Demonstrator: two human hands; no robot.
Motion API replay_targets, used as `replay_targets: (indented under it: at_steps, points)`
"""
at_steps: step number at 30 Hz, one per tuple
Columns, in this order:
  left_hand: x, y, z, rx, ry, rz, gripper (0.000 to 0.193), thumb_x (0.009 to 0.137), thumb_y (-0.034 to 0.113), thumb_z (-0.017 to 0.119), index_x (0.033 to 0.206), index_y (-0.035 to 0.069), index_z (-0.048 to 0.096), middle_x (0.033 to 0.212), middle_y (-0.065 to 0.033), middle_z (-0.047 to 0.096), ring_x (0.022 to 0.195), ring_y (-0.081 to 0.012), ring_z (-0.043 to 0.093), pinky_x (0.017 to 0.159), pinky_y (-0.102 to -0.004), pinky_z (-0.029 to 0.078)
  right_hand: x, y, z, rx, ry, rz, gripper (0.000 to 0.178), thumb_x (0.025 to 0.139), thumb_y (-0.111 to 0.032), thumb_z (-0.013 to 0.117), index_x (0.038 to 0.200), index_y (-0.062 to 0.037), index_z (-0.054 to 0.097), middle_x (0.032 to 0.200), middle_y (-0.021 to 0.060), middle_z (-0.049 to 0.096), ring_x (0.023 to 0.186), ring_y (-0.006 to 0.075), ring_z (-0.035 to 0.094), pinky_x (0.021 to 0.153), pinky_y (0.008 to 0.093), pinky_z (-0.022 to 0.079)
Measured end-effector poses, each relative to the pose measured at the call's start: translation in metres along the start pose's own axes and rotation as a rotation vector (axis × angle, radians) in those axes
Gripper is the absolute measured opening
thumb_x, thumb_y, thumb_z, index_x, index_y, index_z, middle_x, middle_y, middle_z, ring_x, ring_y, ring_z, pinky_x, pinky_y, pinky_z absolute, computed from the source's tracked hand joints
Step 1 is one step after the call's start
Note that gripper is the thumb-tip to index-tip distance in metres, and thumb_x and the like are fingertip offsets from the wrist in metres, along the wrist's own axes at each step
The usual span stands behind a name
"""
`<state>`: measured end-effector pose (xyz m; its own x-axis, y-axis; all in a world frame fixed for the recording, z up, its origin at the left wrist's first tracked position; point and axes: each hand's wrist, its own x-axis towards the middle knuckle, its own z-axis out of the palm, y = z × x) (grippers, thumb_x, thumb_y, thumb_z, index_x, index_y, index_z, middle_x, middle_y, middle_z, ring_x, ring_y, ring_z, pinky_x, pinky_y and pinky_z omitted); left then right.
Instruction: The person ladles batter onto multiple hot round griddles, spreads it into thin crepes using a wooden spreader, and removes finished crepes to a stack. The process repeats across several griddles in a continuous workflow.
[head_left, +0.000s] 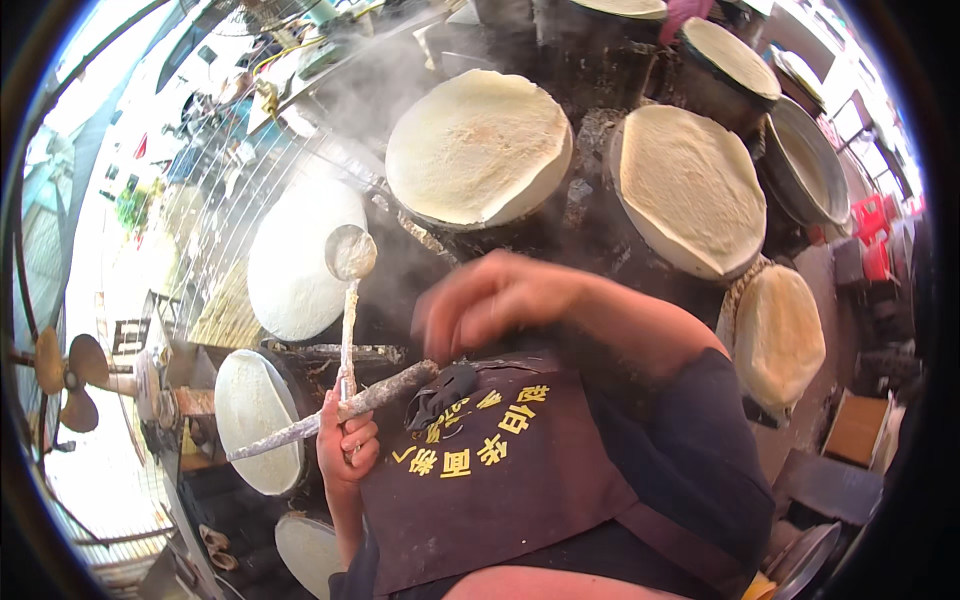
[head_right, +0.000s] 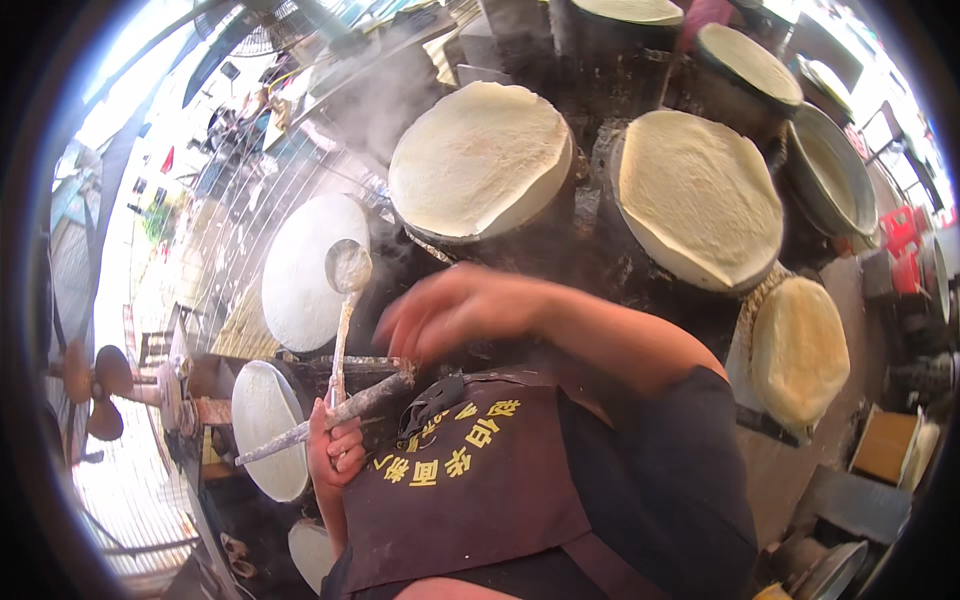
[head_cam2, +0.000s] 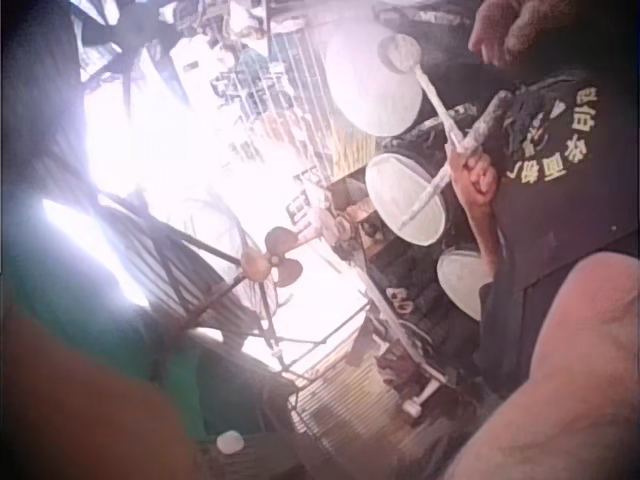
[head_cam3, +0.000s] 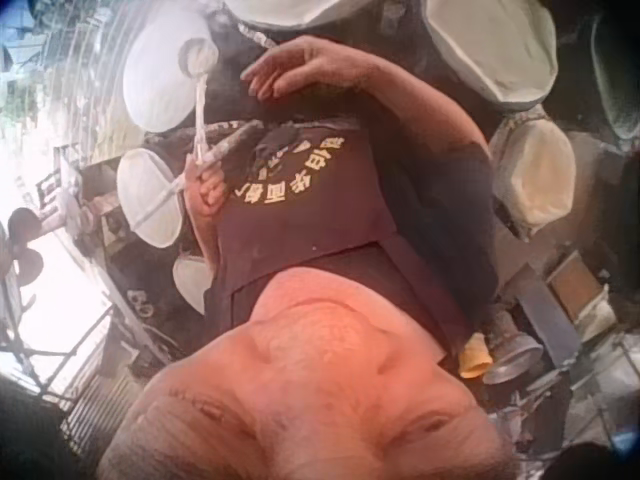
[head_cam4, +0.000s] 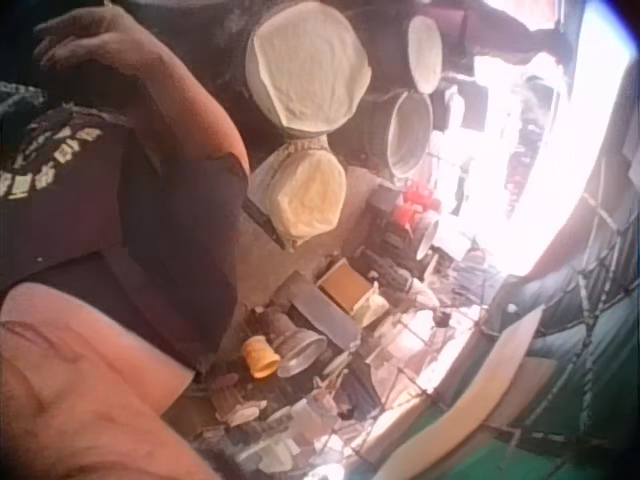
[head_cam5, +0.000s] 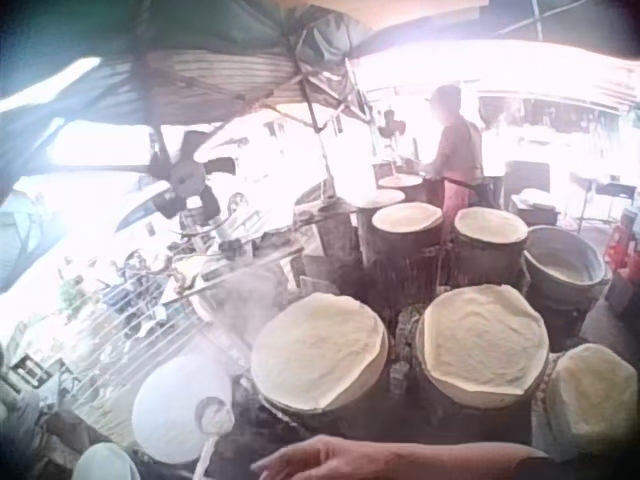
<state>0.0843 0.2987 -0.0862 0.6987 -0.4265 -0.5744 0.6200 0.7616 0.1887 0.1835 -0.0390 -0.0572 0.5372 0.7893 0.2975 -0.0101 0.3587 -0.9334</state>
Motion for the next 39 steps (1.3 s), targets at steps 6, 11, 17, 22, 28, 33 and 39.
replay_targets:
  at_steps: [6,11,17,22,28,33,39]
  points:
    - [0.017,-0.010,0.019,-0.043,-0.035,0.072,0.037,0.101,0.042,0.036,0.131,0.023,0.046,0.067,-0.0005,0.041,0.046,-0.0057,0.042,0.030,-0.0213,0.034,-0.068,0.097,-0.141,-1.768,0.749,0.238,0.048,0.076,-0.009,0.062,0.123,-0.0163,0.057,0.132,0.0082,0.050,0.130,0.0303,0.038,0.108,0.0473,0.028]
    - [0.016,-0.023,0.039,-0.085,-0.007,0.142,0.037,0.102,0.041,0.036,0.133,0.025,0.044,0.068,-0.0012,0.042,0.045,-0.0053,0.041,0.029,-0.0206,0.033,-0.050,0.101,-0.198,-1.809,0.482,0.123,0.015,0.080,-0.011,0.054,0.088,-0.0115,0.067,0.122,0.0078,0.058,0.124,0.0290,0.045,0.106,0.0464,0.032]
    - [0.005,-0.034,0.049,-0.160,0.094,0.203,0.036,0.101,0.042,0.036,0.135,0.030,0.044,0.067,-0.0012,0.042,0.042,-0.0048,0.038,0.028,-0.0206,0.032,0.009,0.029,-0.246,-1.595,0.383,0.285,0.008,0.079,-0.010,0.054,0.072,-0.0084,0.059,0.081,0.0097,0.061,0.086,0.0277,0.059,0.079,0.0412,0.044]
    - [-0.004,-0.040,0.043,-0.192,0.055,0.219,0.037,0.102,0.042,0.035,0.135,0.029,0.043,0.068,-0.0016,0.042,0.043,-0.0053,0.039,0.029,-0.0209,0.032,0.039,-0.022,-0.208,-1.690,0.538,-0.082,0.007,0.080,-0.007,0.053,0.076,-0.0058,0.058,0.079,0.0103,0.060,0.085,0.0286,0.058,0.077,0.0396,0.043]
    - [-0.020,-0.035,0.009,-0.175,0.007,0.187,0.035,0.102,0.040,0.037,0.134,0.028,0.044,0.068,-0.0011,0.041,0.044,-0.0054,0.040,0.030,-0.0205,0.031,0.005,-0.017,-0.115,-1.545,0.718,-0.151,0.003,0.078,-0.005,0.058,0.075,-0.0042,0.058,0.075,0.0116,0.059,0.075,0.0318,0.060,0.064,0.0407,0.046]
    - [-0.039,-0.030,-0.026,-0.099,0.034,0.169,0.034,0.102,0.037,0.037,0.133,0.028,0.044,0.068,-0.0008,0.042,0.044,-0.0056,0.039,0.030,-0.0203,0.031,-0.044,-0.023,-0.019,-1.387,0.886,0.070,0.009,0.081,-0.008,0.062,0.077,-0.0028,0.056,0.078,0.0152,0.058,0.074,0.0372,0.059,0.063,0.0429,0.046]
    - [-0.051,-0.030,-0.036,0.009,-0.030,0.077,0.038,0.102,0.035,0.037,0.140,0.031,0.037,0.068,-0.0021,0.042,0.044,-0.0075,0.038,0.030,-0.0203,0.029,-0.119,0.008,0.056,-1.363,0.987,0.404,0.010,0.079,-0.011,0.064,0.079,-0.0025,0.059,0.078,0.0153,0.058,0.078,0.0348,0.060,0.067,0.0418,0.047]
